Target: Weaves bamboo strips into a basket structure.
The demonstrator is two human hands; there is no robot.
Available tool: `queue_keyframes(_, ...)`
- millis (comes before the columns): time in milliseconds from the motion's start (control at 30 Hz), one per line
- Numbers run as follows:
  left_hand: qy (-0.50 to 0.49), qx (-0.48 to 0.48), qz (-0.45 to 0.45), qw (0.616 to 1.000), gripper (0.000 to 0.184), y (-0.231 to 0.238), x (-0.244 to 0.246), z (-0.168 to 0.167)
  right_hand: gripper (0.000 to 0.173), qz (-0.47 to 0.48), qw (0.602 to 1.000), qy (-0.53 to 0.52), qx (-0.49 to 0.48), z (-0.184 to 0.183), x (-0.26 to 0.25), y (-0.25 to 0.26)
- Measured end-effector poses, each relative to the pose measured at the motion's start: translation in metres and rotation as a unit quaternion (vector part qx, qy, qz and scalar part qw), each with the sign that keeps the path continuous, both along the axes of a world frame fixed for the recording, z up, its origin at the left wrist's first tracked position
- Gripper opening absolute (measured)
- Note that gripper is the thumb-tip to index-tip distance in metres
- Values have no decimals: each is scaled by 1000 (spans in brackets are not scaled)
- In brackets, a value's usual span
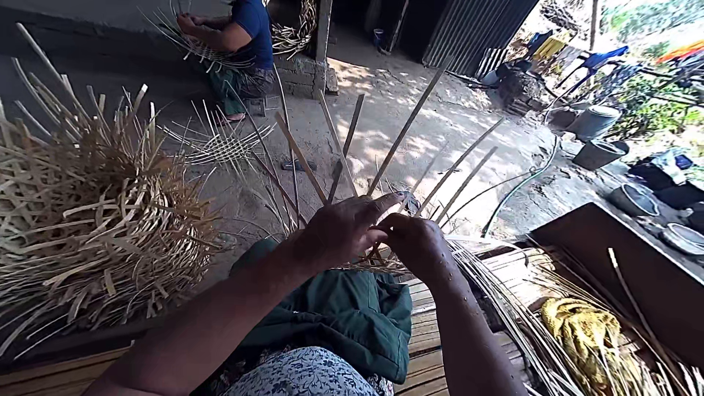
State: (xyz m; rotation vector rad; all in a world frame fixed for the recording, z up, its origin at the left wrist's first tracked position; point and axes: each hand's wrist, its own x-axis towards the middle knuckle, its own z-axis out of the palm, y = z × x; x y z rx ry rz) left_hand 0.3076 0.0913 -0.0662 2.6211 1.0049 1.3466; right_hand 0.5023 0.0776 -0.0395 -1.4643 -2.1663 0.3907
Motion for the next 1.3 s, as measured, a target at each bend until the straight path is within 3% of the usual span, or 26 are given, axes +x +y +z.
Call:
queue_keyframes(67,95,41,19,994,45,12,1,-4,10,-11,994,88,71,-15,4,-3)
queue_keyframes(133,148,30,60,987,38,24,-7,-2,15,-55,983,151,93,-30,12,-3)
queue_keyframes(267,97,-29,65,993,25,23,-19,3,31,-79,946,315,-8,-50,14,-4)
queue_keyframes(400,42,-29,35,998,18,11,-25,-5,21,-70,887,439,-121,-52,7,-1)
queue_keyframes(500,23,-22,21,999,15,5,-29,-11,15,-102,870,430,-220,-41,5,7)
queue_keyframes(567,24,-27,18,999,13,1,-27,-11,21,-98,878,381,-272,-34,6,13)
queue_keyframes(700,29,-19,-8,999,12,-1,-20,-12,10,-43,886,321,-331,-29,9,17)
queue_keyframes(833,40,-22,-7,999,13,3,-17,-13,12,43,888,340,-306,-33,16,7)
queue_keyframes(967,37,-23,-13,999,15,-1,-14,-12,10,-15,901,344,-264,-33,4,0)
queue_keyframes(1100,33,-29,-39,998,20,2,-16,-10,27,-54,884,370,-281,-27,2,5)
queue_keyframes(1300,20,-4,-15,1000,14,1,-8,-11,12,-82,885,352,-294,-22,1,16)
